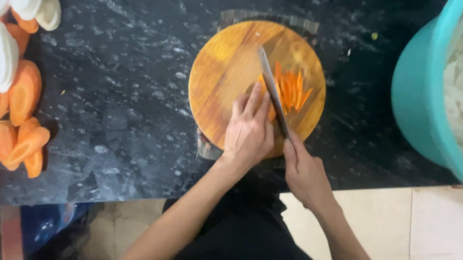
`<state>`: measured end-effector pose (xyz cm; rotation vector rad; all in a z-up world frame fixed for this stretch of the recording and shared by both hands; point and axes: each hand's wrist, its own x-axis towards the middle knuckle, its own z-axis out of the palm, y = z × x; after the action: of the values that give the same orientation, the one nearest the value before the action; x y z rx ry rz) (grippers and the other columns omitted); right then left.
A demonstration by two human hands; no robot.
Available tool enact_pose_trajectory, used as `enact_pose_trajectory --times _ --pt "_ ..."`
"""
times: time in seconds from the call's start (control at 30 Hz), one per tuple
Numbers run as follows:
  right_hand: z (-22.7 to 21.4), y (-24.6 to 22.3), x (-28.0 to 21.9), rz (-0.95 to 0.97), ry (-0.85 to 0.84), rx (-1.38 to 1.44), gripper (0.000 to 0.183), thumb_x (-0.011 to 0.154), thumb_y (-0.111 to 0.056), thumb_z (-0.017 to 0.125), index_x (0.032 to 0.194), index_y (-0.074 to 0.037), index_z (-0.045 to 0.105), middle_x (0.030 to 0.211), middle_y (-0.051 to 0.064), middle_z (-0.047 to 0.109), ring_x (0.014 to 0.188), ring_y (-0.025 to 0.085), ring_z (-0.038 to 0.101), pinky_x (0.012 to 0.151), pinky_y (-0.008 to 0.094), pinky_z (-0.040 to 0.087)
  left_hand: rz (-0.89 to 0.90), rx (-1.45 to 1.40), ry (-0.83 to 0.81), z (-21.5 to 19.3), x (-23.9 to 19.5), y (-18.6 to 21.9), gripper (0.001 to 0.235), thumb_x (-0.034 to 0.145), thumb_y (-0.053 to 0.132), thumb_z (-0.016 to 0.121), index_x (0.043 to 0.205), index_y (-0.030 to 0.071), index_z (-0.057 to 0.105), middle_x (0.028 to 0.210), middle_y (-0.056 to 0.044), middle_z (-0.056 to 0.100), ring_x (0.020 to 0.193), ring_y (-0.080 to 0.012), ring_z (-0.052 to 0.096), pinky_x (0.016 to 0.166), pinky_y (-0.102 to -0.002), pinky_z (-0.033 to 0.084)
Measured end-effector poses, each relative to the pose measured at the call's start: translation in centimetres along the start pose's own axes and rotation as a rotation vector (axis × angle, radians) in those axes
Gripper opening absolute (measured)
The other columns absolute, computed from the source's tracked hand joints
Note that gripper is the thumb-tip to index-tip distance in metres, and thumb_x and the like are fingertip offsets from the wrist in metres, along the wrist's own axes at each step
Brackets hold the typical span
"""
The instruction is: Julienning carrot slices on a wooden cutting board using a large knife.
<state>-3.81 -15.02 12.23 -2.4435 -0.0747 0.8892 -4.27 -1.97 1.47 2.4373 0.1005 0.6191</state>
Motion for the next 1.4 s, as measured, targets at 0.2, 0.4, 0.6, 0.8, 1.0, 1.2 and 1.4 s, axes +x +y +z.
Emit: enact_pose_trajectory --times 0.2,0.4,0.6,0.8,1.0,1.2,1.4 --pt "-1.5 -2.2 -2.7 0.064 0.015 -0.029 0.055 0.103 -0.046 0.031 0.153 -0.028 0.047 0.103 0.037 0.07 0.108 0.055 0.064 0.1 0.061 0.048 -0.018 0.056 0.015 1.0 -0.9 -0.3 0.049 0.082 0.01 0.058 0.129 -0.005 0.066 0.14 -0.028 0.051 0.118 -0.0431 0.053 0.104 -0.045 0.047" --pt "-2.3 -3.8 -3.9 0.075 -0.013 -0.036 0.056 0.103 -0.045 0.031 0.154 -0.027 0.046 0.099 0.038 0.071 0.105 0.054 0.066 0.094 0.062 0.05 -0.027 0.063 -0.024 1.6 -1.1 -0.6 0.048 0.086 0.01 0.057 0.131 -0.006 0.065 0.141 -0.029 0.05 0.122 -0.0429 0.052 0.105 -0.045 0.047" --pt "-2.9 -4.4 -4.7 0.116 -0.059 -0.1 0.057 0.103 -0.046 0.03 0.154 -0.027 0.046 0.098 0.035 0.074 0.104 0.051 0.068 0.094 0.061 0.051 -0.054 0.055 -0.057 1.2 -1.2 -0.4 0.05 0.085 0.008 0.059 0.133 -0.006 0.063 0.144 -0.029 0.048 0.124 -0.0435 0.051 0.107 -0.045 0.047" --pt "0.3 -1.5 -0.9 0.01 -0.017 -0.036 0.053 0.105 -0.041 0.033 0.152 -0.022 0.046 0.106 0.039 0.069 0.11 0.055 0.063 0.097 0.064 0.046 -0.041 0.022 -0.023 1.0 -1.0 -0.7 0.048 0.086 0.009 0.061 0.131 -0.006 0.065 0.144 -0.029 0.051 0.123 -0.0431 0.053 0.104 -0.045 0.049" --pt "-1.5 -2.4 -3.1 0.128 -0.015 -0.037 0.058 0.103 -0.049 0.03 0.153 -0.027 0.047 0.107 0.037 0.07 0.113 0.053 0.062 0.105 0.06 0.045 -0.042 0.025 0.05 1.1 -1.2 -0.4 0.037 0.091 0.008 0.06 0.125 -0.005 0.069 0.139 -0.028 0.059 0.121 -0.0392 0.058 0.099 -0.038 0.053" --pt "-1.2 -1.6 -3.1 0.055 0.007 -0.07 0.056 0.105 -0.047 0.032 0.15 -0.019 0.051 0.098 0.035 0.072 0.104 0.051 0.068 0.094 0.06 0.051 -0.051 -0.004 0.029 0.5 -0.9 -0.2 0.038 0.092 0.009 0.059 0.126 -0.007 0.068 0.14 -0.031 0.057 0.121 -0.0407 0.056 0.1 -0.04 0.053" --pt "-1.9 -2.7 -4.0 0.071 -0.036 -0.104 0.056 0.105 -0.043 0.031 0.152 -0.02 0.049 0.093 0.035 0.073 0.099 0.051 0.07 0.091 0.059 0.053 -0.04 -0.014 0.026 0.2 -0.8 0.0 0.037 0.092 0.005 0.06 0.126 -0.01 0.067 0.14 -0.033 0.055 0.12 -0.0427 0.055 0.101 -0.041 0.052"
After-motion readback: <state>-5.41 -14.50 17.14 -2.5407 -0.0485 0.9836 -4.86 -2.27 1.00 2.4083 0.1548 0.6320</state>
